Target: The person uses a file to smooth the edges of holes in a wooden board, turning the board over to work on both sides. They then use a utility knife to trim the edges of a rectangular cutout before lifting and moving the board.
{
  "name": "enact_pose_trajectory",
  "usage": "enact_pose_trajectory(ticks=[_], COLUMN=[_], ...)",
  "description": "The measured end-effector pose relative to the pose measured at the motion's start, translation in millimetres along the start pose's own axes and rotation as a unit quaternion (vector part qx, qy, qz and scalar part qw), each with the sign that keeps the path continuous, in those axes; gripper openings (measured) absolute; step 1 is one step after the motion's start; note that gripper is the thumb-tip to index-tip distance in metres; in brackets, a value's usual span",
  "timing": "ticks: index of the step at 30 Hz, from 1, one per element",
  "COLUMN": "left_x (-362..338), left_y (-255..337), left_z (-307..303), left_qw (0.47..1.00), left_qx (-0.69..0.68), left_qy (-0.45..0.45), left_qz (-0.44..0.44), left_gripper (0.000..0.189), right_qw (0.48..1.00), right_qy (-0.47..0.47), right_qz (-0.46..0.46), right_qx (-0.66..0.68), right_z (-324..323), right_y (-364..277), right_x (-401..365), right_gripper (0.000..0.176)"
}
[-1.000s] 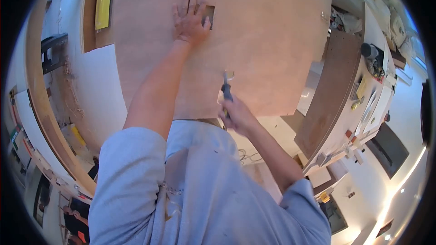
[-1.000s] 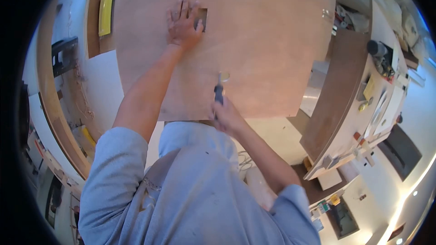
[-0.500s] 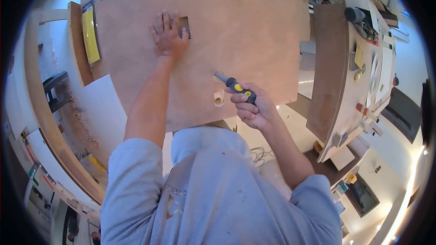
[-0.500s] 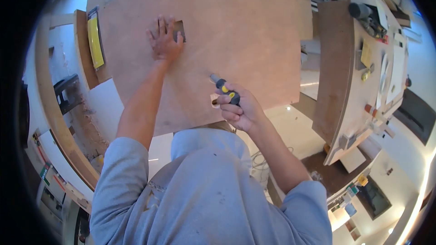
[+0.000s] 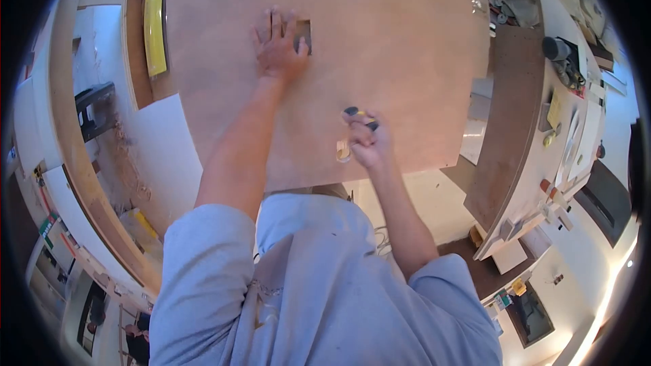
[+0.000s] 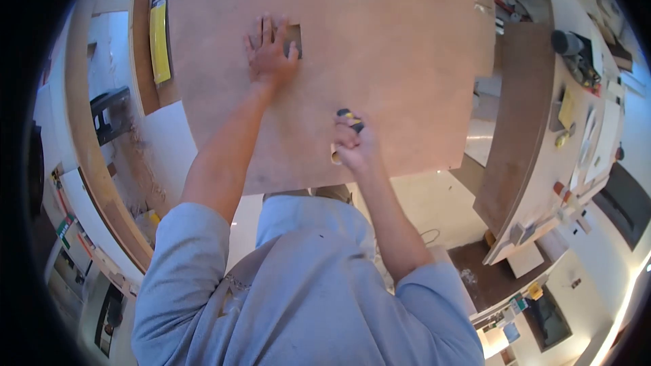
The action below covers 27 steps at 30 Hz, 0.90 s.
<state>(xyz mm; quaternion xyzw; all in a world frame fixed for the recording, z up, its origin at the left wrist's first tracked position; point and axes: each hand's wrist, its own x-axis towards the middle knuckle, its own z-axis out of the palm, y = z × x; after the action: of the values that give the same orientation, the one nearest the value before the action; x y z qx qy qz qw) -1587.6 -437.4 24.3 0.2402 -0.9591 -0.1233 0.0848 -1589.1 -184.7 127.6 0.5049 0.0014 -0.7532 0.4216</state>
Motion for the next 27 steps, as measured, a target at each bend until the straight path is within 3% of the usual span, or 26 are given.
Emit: enact_pose_trajectory(ticks=[3, 4, 7, 9, 16, 19, 22, 25, 27], left_x=[19.4, 5.5, 6.6, 7.7, 6.8, 7.0, 7.7, 5.5, 5.4], left_y=[-3.0, -2.7, 0.7, 0.8, 2.8, 2.9, 3.8, 3.9, 2.9], left_z=[-4.8, -6.2, -9.0, -10.7, -11.2, -9.7, -10.3, -13.1, -10.5], left_qw=[1.000, 0.999, 1.000, 1.000, 0.999, 0.999, 0.999, 0.999, 1.000], left_qx=[-0.008, -0.019, -0.006, 0.018, 0.017, 0.032, 0.030, 0.034, 0.023], left_qy=[-0.008, -0.027, -0.002, -0.002, -0.026, -0.020, -0.012, -0.018, -0.016], left_qz=[-0.006, -0.011, -0.005, -0.008, -0.010, -0.006, -0.009, -0.010, -0.010], left_gripper=[0.070, 0.070, 0.070, 0.067, 0.069, 0.069, 0.068, 0.067, 0.067], right_qw=[0.996, 0.998, 0.947, 0.859, 0.832, 0.737, 0.467, 0.047, -0.170], right_qy=[-0.084, -0.058, 0.086, 0.167, 0.125, 0.153, 0.120, 0.117, 0.038], right_qz=[0.037, 0.037, -0.003, -0.023, 0.049, 0.061, 0.036, 0.018, -0.131], right_qx=[0.019, -0.002, -0.308, -0.483, -0.538, -0.655, -0.876, -0.992, -0.976], right_z=[10.5, 17.4, 18.1, 12.0, 25.1, 11.4, -4.6, 30.6, 46.8], right_y=[16.5, 22.1, 56.7, 98.5, 71.6, 51.9, 20.3, 6.8, 2.5], right_x=[-51.0, -76.8, -71.7, -49.4, -117.8, -62.3, -31.1, -76.9, -99.9], right_gripper=[0.034, 0.026, 0.022, 0.046, 0.026, 0.041, 0.048, 0.043, 0.046])
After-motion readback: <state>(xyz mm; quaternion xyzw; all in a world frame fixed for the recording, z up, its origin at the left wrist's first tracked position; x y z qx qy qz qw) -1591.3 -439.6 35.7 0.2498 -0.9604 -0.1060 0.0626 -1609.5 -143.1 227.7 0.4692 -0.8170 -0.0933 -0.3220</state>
